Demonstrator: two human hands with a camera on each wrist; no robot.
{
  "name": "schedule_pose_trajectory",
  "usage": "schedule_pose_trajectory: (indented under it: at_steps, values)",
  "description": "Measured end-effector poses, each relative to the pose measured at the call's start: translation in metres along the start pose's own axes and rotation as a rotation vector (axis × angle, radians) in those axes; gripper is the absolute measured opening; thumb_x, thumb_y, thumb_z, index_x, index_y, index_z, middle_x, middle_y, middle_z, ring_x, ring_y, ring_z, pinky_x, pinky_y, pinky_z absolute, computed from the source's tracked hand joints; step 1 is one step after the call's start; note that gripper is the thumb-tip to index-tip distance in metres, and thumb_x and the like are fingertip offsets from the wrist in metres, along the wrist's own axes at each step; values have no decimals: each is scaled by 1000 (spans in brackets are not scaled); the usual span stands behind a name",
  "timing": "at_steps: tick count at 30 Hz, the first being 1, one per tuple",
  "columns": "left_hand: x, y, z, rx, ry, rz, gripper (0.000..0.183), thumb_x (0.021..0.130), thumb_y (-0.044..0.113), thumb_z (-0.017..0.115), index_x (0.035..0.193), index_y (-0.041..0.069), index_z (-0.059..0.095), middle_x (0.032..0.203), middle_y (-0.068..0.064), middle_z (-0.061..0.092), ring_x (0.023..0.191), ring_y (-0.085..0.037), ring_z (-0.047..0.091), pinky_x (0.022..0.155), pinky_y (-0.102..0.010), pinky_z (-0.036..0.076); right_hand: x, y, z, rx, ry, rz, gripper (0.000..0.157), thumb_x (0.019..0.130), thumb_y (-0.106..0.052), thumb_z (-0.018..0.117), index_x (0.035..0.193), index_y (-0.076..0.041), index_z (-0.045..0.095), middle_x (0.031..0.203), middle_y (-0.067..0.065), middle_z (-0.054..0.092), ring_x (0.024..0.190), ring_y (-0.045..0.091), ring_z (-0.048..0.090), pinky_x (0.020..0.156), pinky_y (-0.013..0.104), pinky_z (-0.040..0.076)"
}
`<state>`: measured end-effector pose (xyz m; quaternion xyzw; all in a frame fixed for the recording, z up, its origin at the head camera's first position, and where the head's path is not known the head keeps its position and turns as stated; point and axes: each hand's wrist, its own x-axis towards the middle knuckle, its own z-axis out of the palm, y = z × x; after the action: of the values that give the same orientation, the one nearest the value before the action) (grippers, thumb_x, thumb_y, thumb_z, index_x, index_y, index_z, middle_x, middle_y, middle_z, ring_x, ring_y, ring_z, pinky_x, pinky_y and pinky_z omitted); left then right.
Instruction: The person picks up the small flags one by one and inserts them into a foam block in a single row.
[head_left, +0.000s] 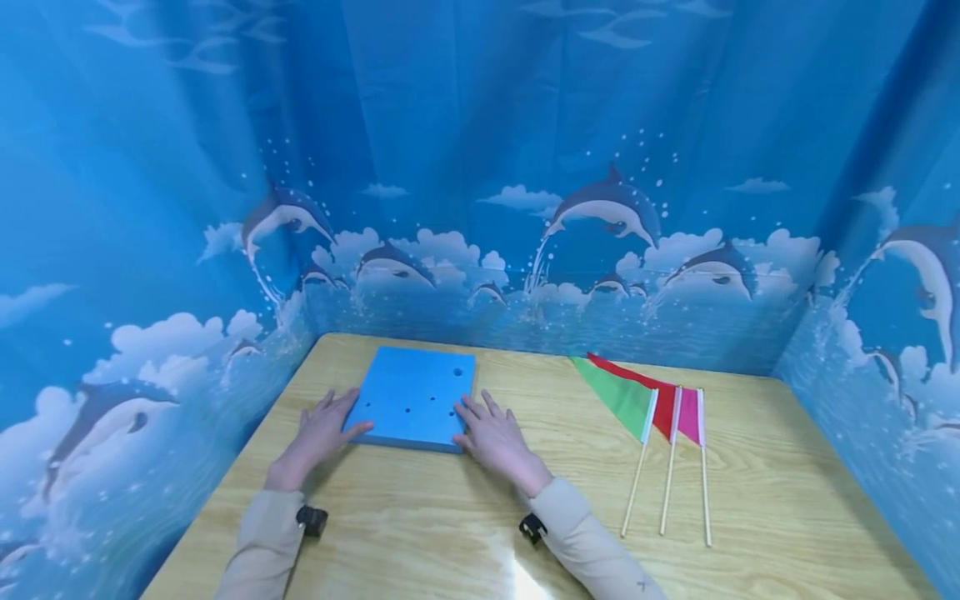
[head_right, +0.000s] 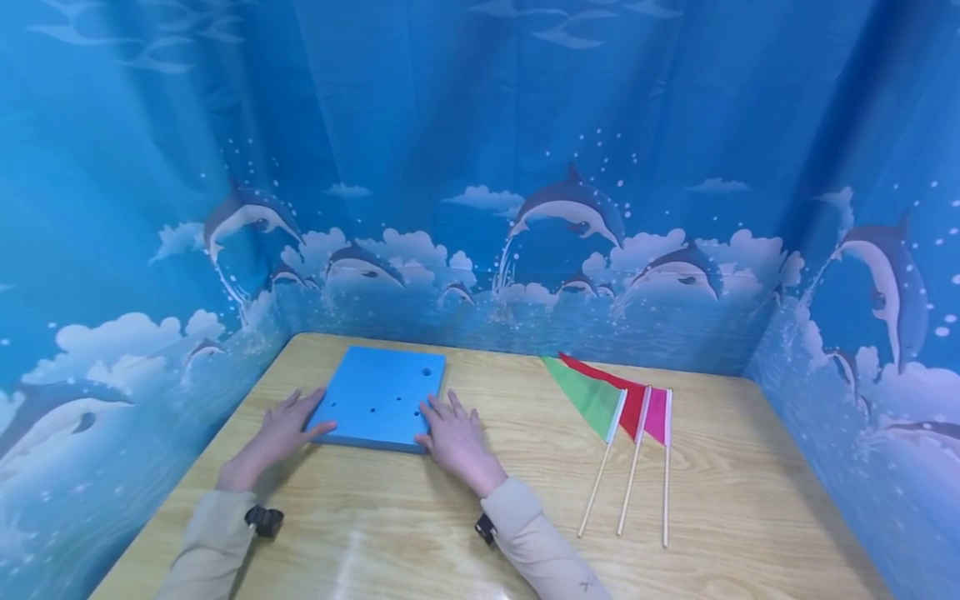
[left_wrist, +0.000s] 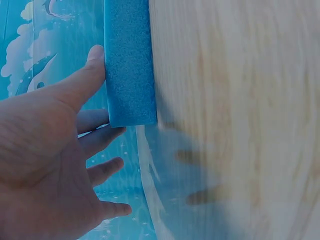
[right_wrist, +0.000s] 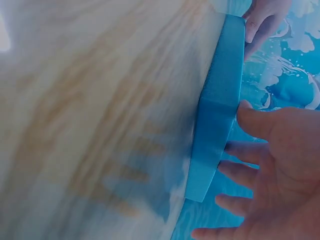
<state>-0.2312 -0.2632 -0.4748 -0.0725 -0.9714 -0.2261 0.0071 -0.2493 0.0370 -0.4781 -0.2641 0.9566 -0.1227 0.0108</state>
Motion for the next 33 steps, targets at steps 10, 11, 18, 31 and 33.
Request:
schedule_pose_trajectory:
  at_steps: [10, 11, 18, 31, 33]
  values:
    - [5, 5, 7, 28, 1, 15, 71, 91, 46, 52, 143, 3, 28, 144, -22, 32, 135, -46, 13, 98, -74, 6, -7, 6, -6, 17, -17, 10, 60, 92, -47, 46, 144, -22, 30, 152, -1, 23, 140, 31, 12, 104, 64, 20]
    - [6, 5, 8, 33, -2, 15, 72, 91, 46, 51, 143, 3, 28, 145, -22, 31, 135, -46, 12, 98, -74, 6, -7, 7, -6, 16, -15, 11, 60, 92, -47, 46, 144, -22, 30, 151, -1, 24, 140, 31, 12, 104, 64, 20]
    - [8, 14, 13, 48, -5, 24, 72, 90, 47, 52, 143, 4, 29, 144, -22, 33, 135, -45, 15, 98, -73, 8, -16, 15, -11, 25, -16, 13, 60, 91, -46, 49, 143, -21, 33, 151, 0, 25, 140, 33, 12, 103, 65, 20]
    - [16, 39, 26, 84, 2, 43, 72, 90, 47, 52, 142, 4, 31, 144, -19, 35, 135, -42, 19, 100, -71, 14, -32, 37, -18, 45, 1, 37, 61, 89, -45, 52, 142, -20, 36, 150, 1, 28, 139, 34, 14, 102, 67, 20]
    - [18, 42, 30, 87, 3, 50, 72, 90, 48, 52, 142, 4, 31, 144, -19, 35, 136, -41, 19, 101, -70, 14, -35, 41, -20, 54, 7, 38, 60, 90, -44, 53, 142, -19, 36, 150, 1, 28, 139, 35, 14, 102, 67, 19]
